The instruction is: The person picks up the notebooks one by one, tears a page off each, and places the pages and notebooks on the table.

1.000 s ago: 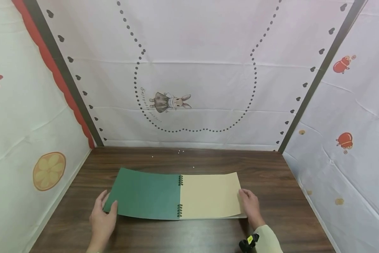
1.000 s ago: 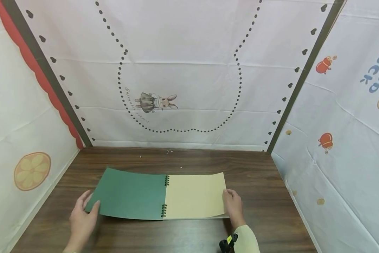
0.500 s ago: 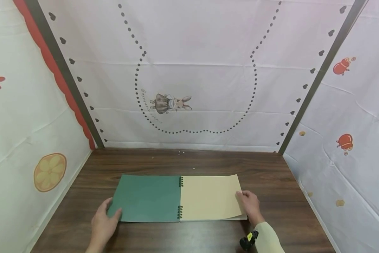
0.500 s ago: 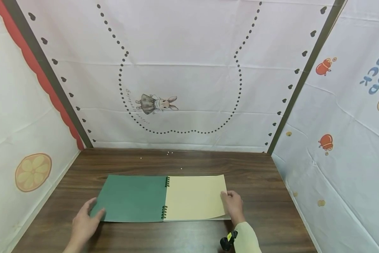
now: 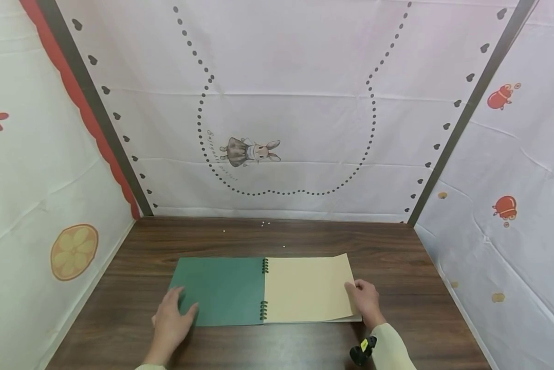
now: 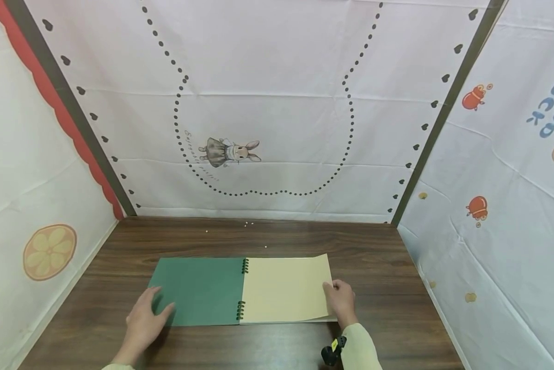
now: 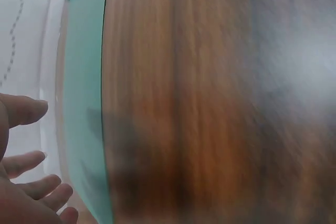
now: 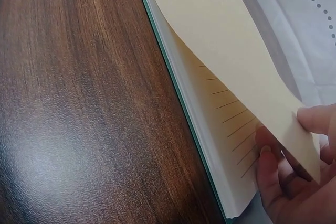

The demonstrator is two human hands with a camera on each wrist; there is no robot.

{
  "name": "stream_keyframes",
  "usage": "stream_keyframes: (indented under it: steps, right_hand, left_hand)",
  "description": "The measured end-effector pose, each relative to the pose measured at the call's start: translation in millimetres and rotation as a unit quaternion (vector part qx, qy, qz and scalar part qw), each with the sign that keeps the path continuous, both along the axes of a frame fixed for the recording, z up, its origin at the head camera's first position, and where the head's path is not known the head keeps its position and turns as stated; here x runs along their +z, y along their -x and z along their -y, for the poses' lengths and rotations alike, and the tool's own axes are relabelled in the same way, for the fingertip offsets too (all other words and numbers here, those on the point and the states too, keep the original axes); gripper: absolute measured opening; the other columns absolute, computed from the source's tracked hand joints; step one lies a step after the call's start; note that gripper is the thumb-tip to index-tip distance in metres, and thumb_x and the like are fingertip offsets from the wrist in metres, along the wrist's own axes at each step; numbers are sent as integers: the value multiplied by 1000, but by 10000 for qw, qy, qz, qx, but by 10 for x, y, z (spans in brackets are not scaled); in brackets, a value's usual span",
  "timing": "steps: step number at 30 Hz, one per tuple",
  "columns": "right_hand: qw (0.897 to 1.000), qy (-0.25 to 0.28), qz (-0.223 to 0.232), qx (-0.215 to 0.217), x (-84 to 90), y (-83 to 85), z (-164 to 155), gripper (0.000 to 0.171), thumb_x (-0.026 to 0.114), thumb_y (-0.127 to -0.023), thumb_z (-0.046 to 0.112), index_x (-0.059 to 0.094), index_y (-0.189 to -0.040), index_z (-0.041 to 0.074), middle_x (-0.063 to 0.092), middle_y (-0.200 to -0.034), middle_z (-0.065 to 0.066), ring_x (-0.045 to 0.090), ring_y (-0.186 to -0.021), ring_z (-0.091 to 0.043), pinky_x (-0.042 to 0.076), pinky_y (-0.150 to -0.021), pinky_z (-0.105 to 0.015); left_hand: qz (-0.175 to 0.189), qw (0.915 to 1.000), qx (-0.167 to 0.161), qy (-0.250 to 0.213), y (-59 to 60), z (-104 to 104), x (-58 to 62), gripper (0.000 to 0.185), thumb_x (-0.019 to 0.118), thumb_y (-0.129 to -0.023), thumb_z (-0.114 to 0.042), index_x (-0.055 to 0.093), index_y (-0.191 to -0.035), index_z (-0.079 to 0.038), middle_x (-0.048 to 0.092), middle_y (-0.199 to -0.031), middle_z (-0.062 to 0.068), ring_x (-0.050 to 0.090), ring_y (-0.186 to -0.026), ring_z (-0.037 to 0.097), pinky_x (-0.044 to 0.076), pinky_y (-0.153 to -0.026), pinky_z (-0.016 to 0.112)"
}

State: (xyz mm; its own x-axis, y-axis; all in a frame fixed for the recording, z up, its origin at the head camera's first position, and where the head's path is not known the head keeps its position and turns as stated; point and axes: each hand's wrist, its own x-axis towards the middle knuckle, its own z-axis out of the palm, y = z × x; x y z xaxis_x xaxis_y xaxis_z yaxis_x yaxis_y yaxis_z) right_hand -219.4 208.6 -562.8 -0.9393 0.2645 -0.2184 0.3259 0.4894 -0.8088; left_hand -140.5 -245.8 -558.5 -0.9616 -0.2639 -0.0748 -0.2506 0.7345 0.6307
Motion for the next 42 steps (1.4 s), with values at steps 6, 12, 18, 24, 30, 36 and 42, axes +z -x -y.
stream_keyframes:
  steps: [6, 12, 18, 24, 30, 36, 42]
  right_hand:
    - [10000, -9, -44, -17, -15, -3, 4, 26, 59, -92, 26, 66, -89, 0, 59, -84, -8, 51, -77, -20, 38, -60, -26]
    - [9999, -2, -16, -99, -22, -10, -8, 26, 59, -92, 25, 66, -88, 0, 59, -83, -8, 51, -78, -21, 38, -60, -26]
    - [9998, 38, 35, -168, -27, -23, -8, 25, 58, -94, 25, 66, -92, 1, 59, -86, -9, 51, -79, -21, 38, -61, -26]
    - [9996, 123, -60, -259, -51, -42, 7, 24, 58, -94, 24, 66, -92, 2, 59, -85, -9, 51, -79, -21, 38, -61, -26]
    - [9994, 118, -134, -302, -69, -45, 14, 24, 60, -94, 25, 66, -87, 3, 60, -82, -7, 50, -77, -20, 38, -61, -26]
    - [9991, 177, -118, -358, -90, -31, 9, 23, 61, -94, 24, 67, -89, 2, 60, -82, -6, 49, -76, -18, 38, -61, -25]
    - [9991, 165, -70, -386, -120, -23, -3, 23, 60, -93, 23, 67, -88, 2, 58, -80, -5, 49, -76, -19, 38, -61, -26]
  left_hand:
    - [-171, 9966, -637, 492, 173, -320, 64, 64, 61, -93, -28, 36, -146, -2, 27, -154, 26, 27, -139, 49, 24, -106, 70]
    - [-428, 9870, -1244, 924, 325, -632, 93, 63, 61, -94, -31, 39, -146, -4, 32, -154, 23, 32, -140, 46, 27, -107, 69]
    - [-479, 9759, -1724, 1246, 431, -853, 50, 61, 61, -94, -34, 42, -145, -6, 33, -155, 21, 33, -140, 45, 30, -107, 67]
    - [-266, 9709, -2078, 1157, 491, -999, 1, 60, 59, -95, -34, 41, -147, -11, 29, -157, 19, 26, -143, 47, 25, -110, 68]
    - [-188, 9651, -2260, 1308, 518, -1064, -70, 59, 59, -95, -34, 41, -148, -14, 29, -157, 18, 26, -143, 48, 24, -110, 69]
    - [-52, 9620, -2293, 1482, 529, -1124, -137, 58, 58, -96, -35, 41, -148, -18, 30, -157, 16, 25, -142, 49, 24, -109, 71]
    - [146, 9631, -2233, 1497, 516, -1158, -147, 55, 55, -97, -35, 41, -148, -20, 28, -158, 15, 21, -144, 49, 20, -109, 72]
